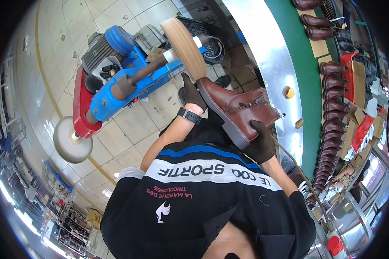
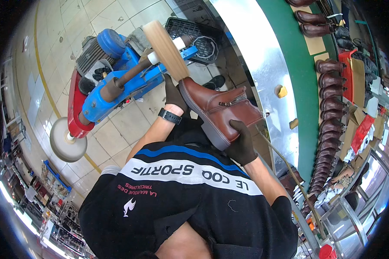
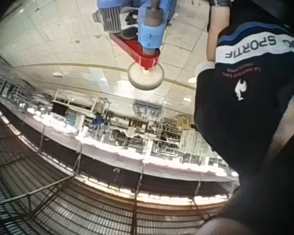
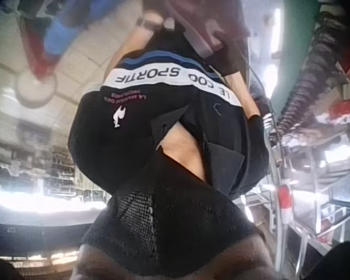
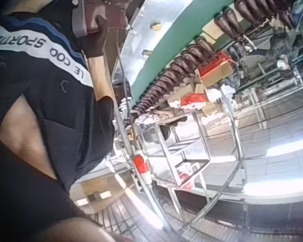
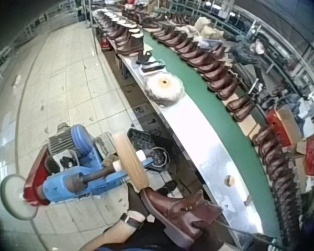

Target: Polishing a leather boot using a rotating brush machine in a factory.

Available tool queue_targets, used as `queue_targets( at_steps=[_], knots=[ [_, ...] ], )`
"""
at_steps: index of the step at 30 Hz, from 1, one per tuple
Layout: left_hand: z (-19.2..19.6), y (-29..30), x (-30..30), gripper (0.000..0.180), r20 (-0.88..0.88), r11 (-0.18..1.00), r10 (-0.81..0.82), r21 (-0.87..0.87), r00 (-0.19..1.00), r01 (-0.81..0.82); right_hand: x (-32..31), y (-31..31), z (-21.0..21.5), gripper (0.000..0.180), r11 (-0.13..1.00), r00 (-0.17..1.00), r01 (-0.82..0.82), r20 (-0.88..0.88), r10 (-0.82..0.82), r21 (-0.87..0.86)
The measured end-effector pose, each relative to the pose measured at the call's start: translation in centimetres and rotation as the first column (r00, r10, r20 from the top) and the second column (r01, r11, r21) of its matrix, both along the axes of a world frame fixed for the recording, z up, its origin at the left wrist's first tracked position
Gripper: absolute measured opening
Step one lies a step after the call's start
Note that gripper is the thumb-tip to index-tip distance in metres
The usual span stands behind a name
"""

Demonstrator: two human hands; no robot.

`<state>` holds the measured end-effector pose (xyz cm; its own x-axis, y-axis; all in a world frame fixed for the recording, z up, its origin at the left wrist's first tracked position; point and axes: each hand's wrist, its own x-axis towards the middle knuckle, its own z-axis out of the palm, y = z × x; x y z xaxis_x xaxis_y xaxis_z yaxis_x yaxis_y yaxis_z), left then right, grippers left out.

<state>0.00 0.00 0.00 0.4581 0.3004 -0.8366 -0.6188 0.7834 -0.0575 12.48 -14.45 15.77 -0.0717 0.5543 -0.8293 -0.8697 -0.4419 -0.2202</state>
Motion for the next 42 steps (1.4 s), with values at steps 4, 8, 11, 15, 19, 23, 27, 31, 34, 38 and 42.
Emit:
queue_targets(
  at_steps=[4,8,11,15,19,23,27,31,34,38,42],
  knots=[
    [0.2,0.7,-0.3,0.071,-0.019,0.998,0.046,0.046,0.999,-0.045,-0.4,-0.3,-3.1,0.054,0.999,0.993,0.032,-0.114,-0.034,-0.015],
    [-3.4,3.6,0.3,0.083,-0.145,0.975,0.002,0.221,0.989,0.031,-1.8,3.0,-6.6,0.047,1.000,0.986,0.016,-0.165,-0.015,0.003],
    [-6.1,4.8,-0.7,0.087,-0.159,0.934,-0.077,0.333,0.984,0.126,-3.5,6.3,-10.6,0.046,0.998,0.993,0.062,-0.097,-0.060,0.008],
    [-8.4,6.5,-1.4,0.047,-0.163,0.985,-0.066,0.146,0.984,0.091,-4.3,7.1,-14.4,0.045,0.998,0.992,-0.010,0.124,0.003,0.057],
    [-4.1,4.0,-0.6,0.062,-0.115,0.973,-0.108,0.192,0.988,0.129,-3.1,4.7,-8.4,0.042,1.000,0.999,0.025,-0.034,-0.025,0.003],
    [-3.4,1.1,-2.5,0.090,0.138,0.994,-0.040,0.104,0.990,0.026,-1.8,0.3,-3.9,0.047,0.889,0.599,-0.451,0.765,0.237,0.078],
    [0.2,-0.2,-2.8,0.078,0.271,0.997,-0.066,0.044,0.960,0.056,0.0,0.9,0.6,0.062,0.342,-0.315,-0.853,0.911,0.266,-0.395],
    [-1.5,-0.8,-3.1,0.068,-0.095,0.939,-0.207,0.260,0.974,0.225,-0.3,4.9,2.4,0.078,0.348,-0.313,-0.843,0.900,0.303,-0.411],
    [1.1,-3.0,-4.3,0.061,0.403,0.988,-0.023,0.147,0.915,-0.039,-1.5,7.4,2.3,0.075,0.224,-0.495,-0.804,0.829,0.260,-0.551],
    [0.9,-2.6,-3.6,0.058,0.415,0.978,-0.014,0.196,0.910,-0.074,-3.5,10.9,-3.0,0.065,0.088,-0.649,-0.733,0.732,0.206,-0.674],
    [0.0,-2.8,-3.1,0.054,0.442,0.967,0.003,0.227,0.897,-0.116,-4.5,12.5,-8.1,0.056,0.119,-0.715,-0.669,0.679,0.165,-0.733]
  ],
)
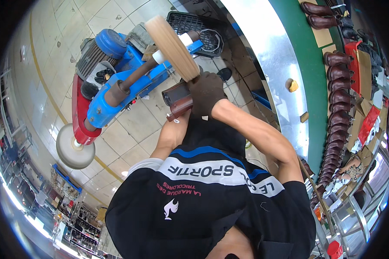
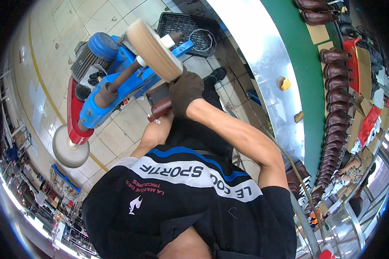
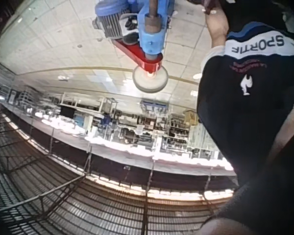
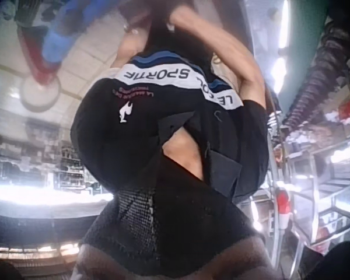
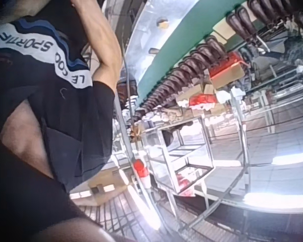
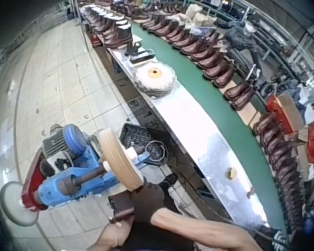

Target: Polishing a leather boot using a rotating brush machine in a factory.

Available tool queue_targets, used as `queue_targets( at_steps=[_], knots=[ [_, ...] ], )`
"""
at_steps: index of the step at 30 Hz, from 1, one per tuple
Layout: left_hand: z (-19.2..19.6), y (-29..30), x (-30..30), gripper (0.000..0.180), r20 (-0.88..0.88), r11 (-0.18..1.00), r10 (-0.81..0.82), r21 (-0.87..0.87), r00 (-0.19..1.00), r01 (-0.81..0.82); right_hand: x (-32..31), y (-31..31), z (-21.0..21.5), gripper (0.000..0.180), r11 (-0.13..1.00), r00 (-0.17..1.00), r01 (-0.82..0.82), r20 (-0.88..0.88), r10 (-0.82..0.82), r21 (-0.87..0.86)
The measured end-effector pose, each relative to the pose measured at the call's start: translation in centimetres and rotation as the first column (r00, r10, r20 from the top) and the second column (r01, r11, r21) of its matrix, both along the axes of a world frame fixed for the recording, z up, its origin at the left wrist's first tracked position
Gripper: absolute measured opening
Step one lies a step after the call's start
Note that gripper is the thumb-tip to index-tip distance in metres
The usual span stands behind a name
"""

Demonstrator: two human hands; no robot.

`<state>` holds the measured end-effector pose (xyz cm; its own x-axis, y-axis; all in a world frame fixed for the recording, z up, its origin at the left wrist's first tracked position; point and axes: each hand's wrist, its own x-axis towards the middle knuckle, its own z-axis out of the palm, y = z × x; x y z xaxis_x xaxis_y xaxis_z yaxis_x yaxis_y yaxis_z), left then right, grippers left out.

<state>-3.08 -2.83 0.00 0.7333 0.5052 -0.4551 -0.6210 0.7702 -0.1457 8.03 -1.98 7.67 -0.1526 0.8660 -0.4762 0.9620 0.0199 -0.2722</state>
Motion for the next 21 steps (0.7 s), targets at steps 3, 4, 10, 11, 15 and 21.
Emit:
queue_targets(
  at_steps=[3,4,10,11,15,21],
  knots=[
    [-0.6,-0.3,0.3,0.052,0.013,0.998,0.051,0.020,0.999,-0.051,-0.4,-2.1,2.4,0.055,0.993,0.998,0.055,0.004,-0.055,0.105],
    [-0.6,-0.4,0.1,0.051,0.014,0.997,0.070,0.026,0.997,-0.071,0.0,-3.2,4.7,0.055,0.990,0.996,0.078,-0.061,-0.071,0.120],
    [-2.4,0.5,0.4,0.047,0.042,0.979,0.183,0.082,0.982,-0.186,4.5,-10.5,5.9,0.060,0.787,0.579,0.612,-0.631,-0.516,-0.082],
    [-2.8,0.5,0.4,0.047,0.043,0.979,0.187,0.076,0.981,-0.189,4.3,-10.9,5.7,0.060,0.789,0.582,0.609,-0.628,-0.517,-0.085],
    [-6.2,3.5,1.5,0.052,-0.326,0.977,0.163,0.182,0.931,-0.108,3.8,-10.9,1.6,0.043,0.446,0.042,0.726,-0.614,-0.788,-0.523],
    [-9.9,6.0,1.7,0.052,-0.557,0.967,0.162,0.255,0.815,-0.018,2.6,-9.8,-3.2,0.037,0.587,0.096,0.730,-0.799,-0.593,-0.349]
  ],
)
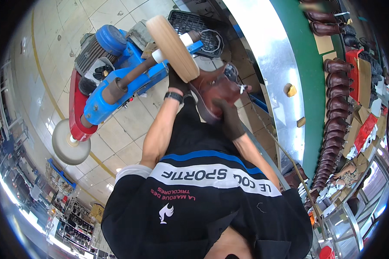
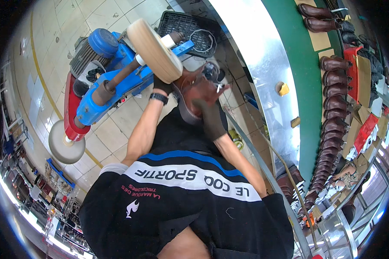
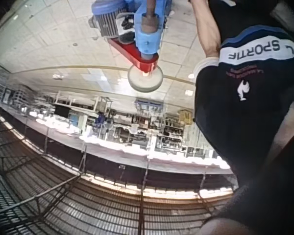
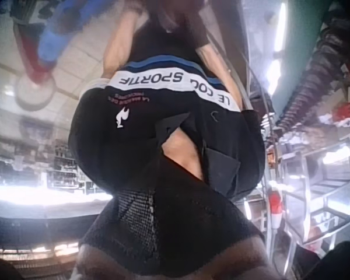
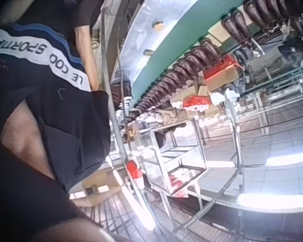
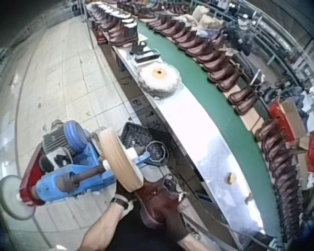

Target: Polishing a leather boot using a rotating brush machine in a factory.

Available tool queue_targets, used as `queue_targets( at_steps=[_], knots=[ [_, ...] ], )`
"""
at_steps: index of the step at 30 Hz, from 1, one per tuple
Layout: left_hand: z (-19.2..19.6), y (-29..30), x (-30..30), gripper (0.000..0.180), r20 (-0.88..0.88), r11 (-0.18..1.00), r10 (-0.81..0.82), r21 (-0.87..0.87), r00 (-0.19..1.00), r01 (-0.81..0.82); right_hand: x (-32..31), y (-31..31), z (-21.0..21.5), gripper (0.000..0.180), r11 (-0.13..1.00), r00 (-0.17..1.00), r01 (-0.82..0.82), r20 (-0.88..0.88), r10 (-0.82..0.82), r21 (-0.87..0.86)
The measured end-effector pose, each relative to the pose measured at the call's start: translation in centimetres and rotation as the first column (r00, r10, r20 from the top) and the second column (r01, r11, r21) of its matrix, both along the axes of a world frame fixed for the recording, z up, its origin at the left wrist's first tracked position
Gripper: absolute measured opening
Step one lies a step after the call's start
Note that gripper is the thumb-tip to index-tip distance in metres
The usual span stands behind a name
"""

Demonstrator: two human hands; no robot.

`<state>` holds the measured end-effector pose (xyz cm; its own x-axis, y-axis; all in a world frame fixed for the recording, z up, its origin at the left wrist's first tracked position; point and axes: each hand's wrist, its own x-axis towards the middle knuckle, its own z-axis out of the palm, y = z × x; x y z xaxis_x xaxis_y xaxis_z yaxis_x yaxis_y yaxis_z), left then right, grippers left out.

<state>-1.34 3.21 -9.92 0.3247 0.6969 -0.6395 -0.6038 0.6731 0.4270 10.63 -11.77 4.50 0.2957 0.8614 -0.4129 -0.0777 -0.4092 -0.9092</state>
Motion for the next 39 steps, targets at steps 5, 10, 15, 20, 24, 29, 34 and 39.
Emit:
queue_targets(
  at_steps=[5,10,15,20,24,29,34,39],
  knots=[
    [5.8,-3.9,0.3,0.089,0.388,0.968,-0.055,-0.207,0.920,0.145,2.3,-7.6,2.4,0.042,0.941,0.991,-0.130,-0.069,0.114,-0.313],
    [6.4,-4.3,-0.4,0.088,0.523,0.968,0.005,-0.216,0.852,0.127,4.1,-7.9,4.0,0.051,0.986,0.791,0.087,-0.592,-0.154,-0.141],
    [6.9,-4.6,0.0,0.087,0.345,0.970,0.013,-0.233,0.939,0.072,6.4,-6.5,2.6,0.066,0.869,0.844,-0.494,0.222,0.489,-0.036],
    [5.2,-4.5,-1.3,0.085,0.398,0.969,-0.006,-0.224,0.917,0.104,4.8,-3.1,5.2,0.076,0.801,0.689,-0.593,0.466,0.555,-0.077],
    [1.7,-3.5,-1.5,0.077,0.319,0.970,0.004,-0.231,0.948,0.073,4.1,1.9,4.1,0.065,0.838,0.763,-0.527,0.357,0.539,-0.141],
    [-1.1,-2.4,-2.0,0.053,-0.456,0.774,-0.208,0.464,0.866,0.431,2.1,1.6,0.9,0.040,0.972,0.980,-0.198,0.008,0.200,-0.125],
    [-2.5,-0.6,-3.9,0.044,-0.905,0.513,-0.094,0.313,0.415,0.799,-0.4,2.7,-2.6,0.040,0.936,0.954,0.078,-0.246,-0.170,-0.344],
    [-2.0,-0.7,-7.2,0.033,0.048,0.950,0.165,-0.275,0.985,-0.145,0.2,4.0,-3.5,0.059,0.869,0.524,-0.115,-0.773,-0.358,-0.481]
  ],
)
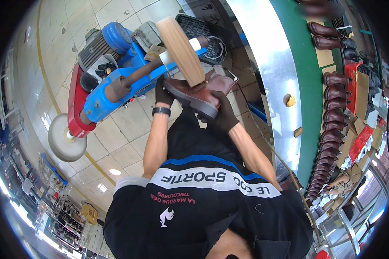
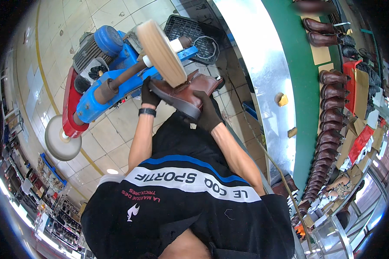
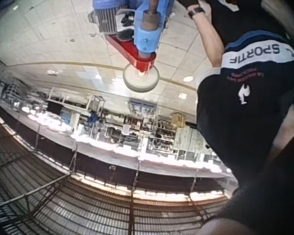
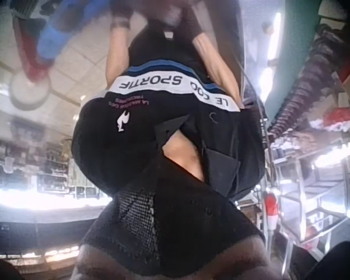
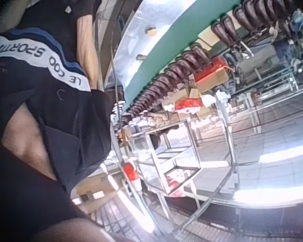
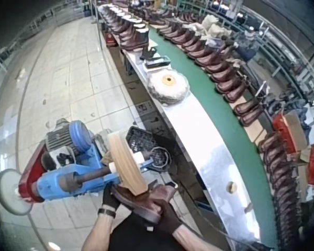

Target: Polishing a leather boot using a rotating brush machine in a factory.

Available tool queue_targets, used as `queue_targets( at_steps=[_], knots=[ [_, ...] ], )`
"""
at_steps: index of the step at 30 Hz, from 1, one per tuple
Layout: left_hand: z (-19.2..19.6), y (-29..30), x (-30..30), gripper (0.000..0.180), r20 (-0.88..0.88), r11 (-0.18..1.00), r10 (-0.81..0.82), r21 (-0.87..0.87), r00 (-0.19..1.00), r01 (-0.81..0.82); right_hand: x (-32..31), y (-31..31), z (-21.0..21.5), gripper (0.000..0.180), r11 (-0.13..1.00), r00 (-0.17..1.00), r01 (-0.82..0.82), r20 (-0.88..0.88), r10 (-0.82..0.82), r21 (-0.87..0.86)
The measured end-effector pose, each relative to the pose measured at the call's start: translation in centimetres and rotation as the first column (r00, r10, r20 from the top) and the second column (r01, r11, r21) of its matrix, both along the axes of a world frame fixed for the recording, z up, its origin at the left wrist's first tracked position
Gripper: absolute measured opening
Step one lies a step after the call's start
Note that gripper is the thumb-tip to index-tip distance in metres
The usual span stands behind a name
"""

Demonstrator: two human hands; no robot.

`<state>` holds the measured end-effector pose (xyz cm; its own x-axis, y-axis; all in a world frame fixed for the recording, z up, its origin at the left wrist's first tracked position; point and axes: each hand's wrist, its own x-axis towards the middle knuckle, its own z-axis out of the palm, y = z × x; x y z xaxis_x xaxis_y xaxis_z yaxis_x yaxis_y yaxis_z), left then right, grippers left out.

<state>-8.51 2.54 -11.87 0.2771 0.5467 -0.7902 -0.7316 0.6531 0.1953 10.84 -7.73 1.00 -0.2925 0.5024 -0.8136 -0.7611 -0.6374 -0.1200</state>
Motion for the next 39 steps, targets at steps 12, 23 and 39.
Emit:
queue_targets(
  at_steps=[12,23,39],
  knots=[
    [3.7,-0.7,5.5,0.030,-0.233,0.999,0.036,-0.030,0.972,-0.044,2.3,-0.4,6.5,0.065,0.999,0.985,0.050,-0.164,-0.051,-0.011],
    [6.1,-3.3,5.8,0.041,-0.262,0.819,-0.331,0.397,0.906,0.414,1.4,-5.7,9.2,0.051,0.827,0.454,-0.546,0.877,0.161,0.131],
    [-0.4,-4.6,5.9,0.028,-0.263,0.696,-0.412,0.527,0.873,0.487,0.9,1.4,9.8,0.073,0.467,-0.150,-0.865,0.983,0.109,-0.184]
  ],
)
